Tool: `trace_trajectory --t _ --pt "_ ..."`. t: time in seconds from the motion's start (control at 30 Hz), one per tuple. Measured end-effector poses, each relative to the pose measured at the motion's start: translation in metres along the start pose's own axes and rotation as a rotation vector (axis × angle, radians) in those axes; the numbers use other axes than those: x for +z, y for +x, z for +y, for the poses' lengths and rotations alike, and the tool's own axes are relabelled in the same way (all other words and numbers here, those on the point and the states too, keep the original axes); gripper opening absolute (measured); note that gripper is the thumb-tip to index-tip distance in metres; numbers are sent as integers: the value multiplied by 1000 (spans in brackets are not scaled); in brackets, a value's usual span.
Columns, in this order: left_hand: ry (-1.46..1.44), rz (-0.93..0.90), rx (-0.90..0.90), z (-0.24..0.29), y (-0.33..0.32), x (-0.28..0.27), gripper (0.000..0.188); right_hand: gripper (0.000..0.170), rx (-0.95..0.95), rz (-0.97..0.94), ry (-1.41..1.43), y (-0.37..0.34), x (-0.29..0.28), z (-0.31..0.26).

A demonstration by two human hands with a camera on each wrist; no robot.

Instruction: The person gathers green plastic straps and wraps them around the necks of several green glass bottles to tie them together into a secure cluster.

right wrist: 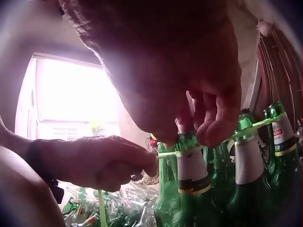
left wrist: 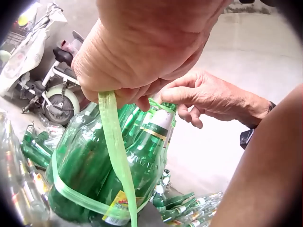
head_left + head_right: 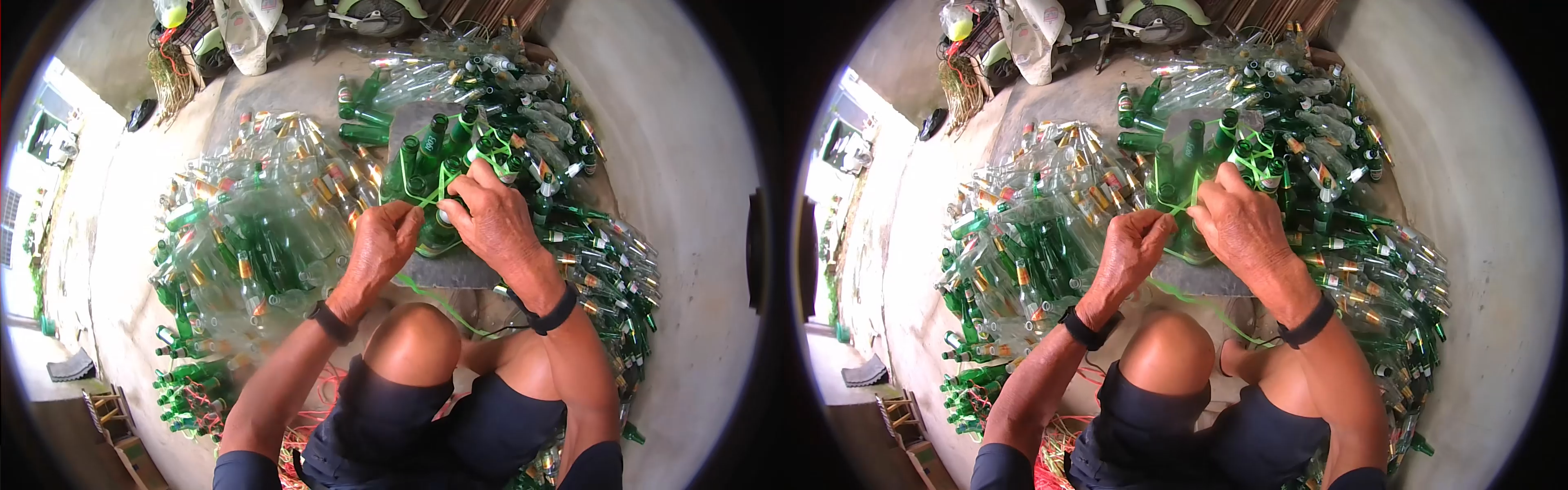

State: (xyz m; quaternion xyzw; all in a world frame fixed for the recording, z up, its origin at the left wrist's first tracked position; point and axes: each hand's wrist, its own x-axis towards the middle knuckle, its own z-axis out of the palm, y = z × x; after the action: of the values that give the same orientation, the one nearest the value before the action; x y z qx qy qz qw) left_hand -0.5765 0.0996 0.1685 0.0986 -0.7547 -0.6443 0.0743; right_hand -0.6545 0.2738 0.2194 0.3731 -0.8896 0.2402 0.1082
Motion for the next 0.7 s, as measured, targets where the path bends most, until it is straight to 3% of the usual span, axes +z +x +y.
trace_trajectory --t 0.17,0.7 --pt "292 2 157 -5 8 -9 25 21 -33 45 51 -1 9 5" --pt "412 -77 190 2 11 -24 17 21 27 61 129 0 31 4"
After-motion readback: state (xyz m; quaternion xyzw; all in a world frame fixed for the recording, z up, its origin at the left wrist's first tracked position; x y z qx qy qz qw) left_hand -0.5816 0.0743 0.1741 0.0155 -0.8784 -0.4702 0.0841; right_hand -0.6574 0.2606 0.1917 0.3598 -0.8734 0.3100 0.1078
